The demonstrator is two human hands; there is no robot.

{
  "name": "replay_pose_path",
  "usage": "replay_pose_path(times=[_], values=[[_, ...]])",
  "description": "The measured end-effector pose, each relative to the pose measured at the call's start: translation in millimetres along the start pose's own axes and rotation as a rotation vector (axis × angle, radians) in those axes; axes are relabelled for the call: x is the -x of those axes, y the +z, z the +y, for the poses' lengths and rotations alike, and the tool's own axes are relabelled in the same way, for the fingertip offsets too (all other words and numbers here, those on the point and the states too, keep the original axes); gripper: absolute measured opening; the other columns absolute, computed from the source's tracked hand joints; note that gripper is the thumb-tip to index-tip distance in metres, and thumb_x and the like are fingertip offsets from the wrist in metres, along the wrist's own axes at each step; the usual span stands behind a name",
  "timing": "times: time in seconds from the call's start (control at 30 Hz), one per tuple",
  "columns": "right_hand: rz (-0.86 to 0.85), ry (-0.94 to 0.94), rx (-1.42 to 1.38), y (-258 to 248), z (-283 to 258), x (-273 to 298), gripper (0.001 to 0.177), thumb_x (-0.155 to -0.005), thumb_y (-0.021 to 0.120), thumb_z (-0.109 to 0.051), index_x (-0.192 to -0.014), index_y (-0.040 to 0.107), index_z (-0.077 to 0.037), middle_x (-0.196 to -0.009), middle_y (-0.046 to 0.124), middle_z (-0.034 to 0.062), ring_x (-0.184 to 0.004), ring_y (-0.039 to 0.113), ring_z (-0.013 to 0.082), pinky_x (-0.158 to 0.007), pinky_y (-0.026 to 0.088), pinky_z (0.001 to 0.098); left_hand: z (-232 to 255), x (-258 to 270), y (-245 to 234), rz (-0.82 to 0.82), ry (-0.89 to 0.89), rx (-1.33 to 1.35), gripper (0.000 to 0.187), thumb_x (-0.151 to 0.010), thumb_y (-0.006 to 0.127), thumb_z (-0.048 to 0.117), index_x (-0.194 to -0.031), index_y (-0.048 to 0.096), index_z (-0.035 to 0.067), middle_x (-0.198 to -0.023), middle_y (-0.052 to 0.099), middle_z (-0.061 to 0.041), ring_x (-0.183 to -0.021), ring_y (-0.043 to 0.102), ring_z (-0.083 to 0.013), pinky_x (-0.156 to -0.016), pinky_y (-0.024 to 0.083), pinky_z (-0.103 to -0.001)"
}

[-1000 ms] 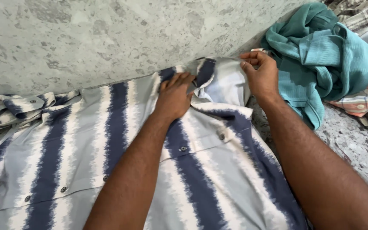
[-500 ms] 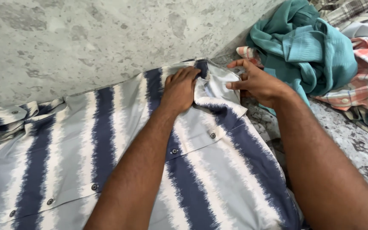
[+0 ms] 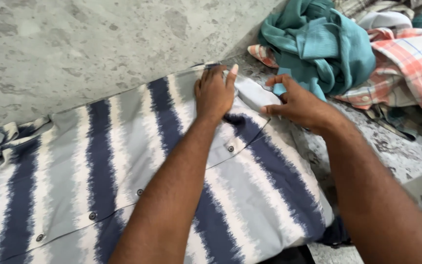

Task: Folding a patterned button-down shirt on a countertop.

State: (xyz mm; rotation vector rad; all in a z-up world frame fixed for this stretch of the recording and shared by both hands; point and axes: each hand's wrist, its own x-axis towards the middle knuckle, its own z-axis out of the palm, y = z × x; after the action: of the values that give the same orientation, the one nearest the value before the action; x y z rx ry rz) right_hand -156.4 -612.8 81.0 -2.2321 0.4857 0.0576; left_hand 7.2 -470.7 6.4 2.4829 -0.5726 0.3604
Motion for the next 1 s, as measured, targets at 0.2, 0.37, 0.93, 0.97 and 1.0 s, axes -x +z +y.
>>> replay_pose_path(times=[0.2,0.37,0.93,0.97,1.0], values=[[0.043,-0.105,0.111,4.9,36.2,43.4,0.070,-0.086,0.075,-0.041,-0.146,0.043,-0.027,-0.120,0.066,0.0236,-0.114,0.065,0.0307,-0.089,0.055,0.0446,-49.4,-38.4,41.2,-0.023,0.044,0.754,0.031,-0.106,0.049,0.026,-0.129,0.064,0.011,-0.128,0.070,-0.011,-0.120,0.067,-0.0269,-0.107,0.049,-0.040],[0.184,-0.008,0.339,16.1,47.0,83.6,0.063,-0.090,0.073,-0.046,-0.144,0.046,-0.027,-0.101,0.074,0.0207,-0.095,0.072,0.0387,-0.081,0.056,0.0505,-47.6,-17.5,-22.3,-0.043,0.598,0.482,0.062,-0.071,0.046,-0.021,-0.120,0.074,0.005,-0.132,0.069,-0.017,-0.124,0.062,-0.0317,-0.109,0.045,-0.041],[0.394,-0.323,-0.069,16.5,84.8,72.5,0.036,-0.093,0.059,-0.001,-0.126,0.068,-0.009,-0.120,0.074,0.0093,-0.106,0.070,0.0225,-0.093,0.054,0.0378,15.3,-30.1,-69.0,-0.853,0.545,0.003,0.019,-0.073,0.072,0.017,-0.087,0.079,0.007,-0.087,0.077,-0.008,-0.083,0.070,-0.0205,-0.076,0.054,-0.037],[0.412,-0.350,0.015,16.7,85.4,71.9,0.040,-0.091,0.058,0.001,-0.130,0.065,-0.009,-0.130,0.071,0.0109,-0.116,0.066,0.0268,-0.100,0.051,0.0418,15.7,-30.7,-69.8,-0.852,0.560,-0.037,0.018,-0.071,0.073,0.015,-0.085,0.079,0.007,-0.088,0.077,-0.010,-0.084,0.071,-0.0218,-0.076,0.055,-0.038],[0.413,-0.350,0.015,15.8,86.7,69.0,0.040,-0.091,0.058,0.001,-0.130,0.065,-0.009,-0.130,0.071,0.0109,-0.116,0.066,0.0268,-0.100,0.051,0.0418,15.9,-31.4,-69.7,-0.853,0.560,-0.038,0.018,-0.071,0.073,0.015,-0.085,0.079,0.007,-0.088,0.077,-0.010,-0.084,0.071,-0.0218,-0.076,0.055,-0.038]])
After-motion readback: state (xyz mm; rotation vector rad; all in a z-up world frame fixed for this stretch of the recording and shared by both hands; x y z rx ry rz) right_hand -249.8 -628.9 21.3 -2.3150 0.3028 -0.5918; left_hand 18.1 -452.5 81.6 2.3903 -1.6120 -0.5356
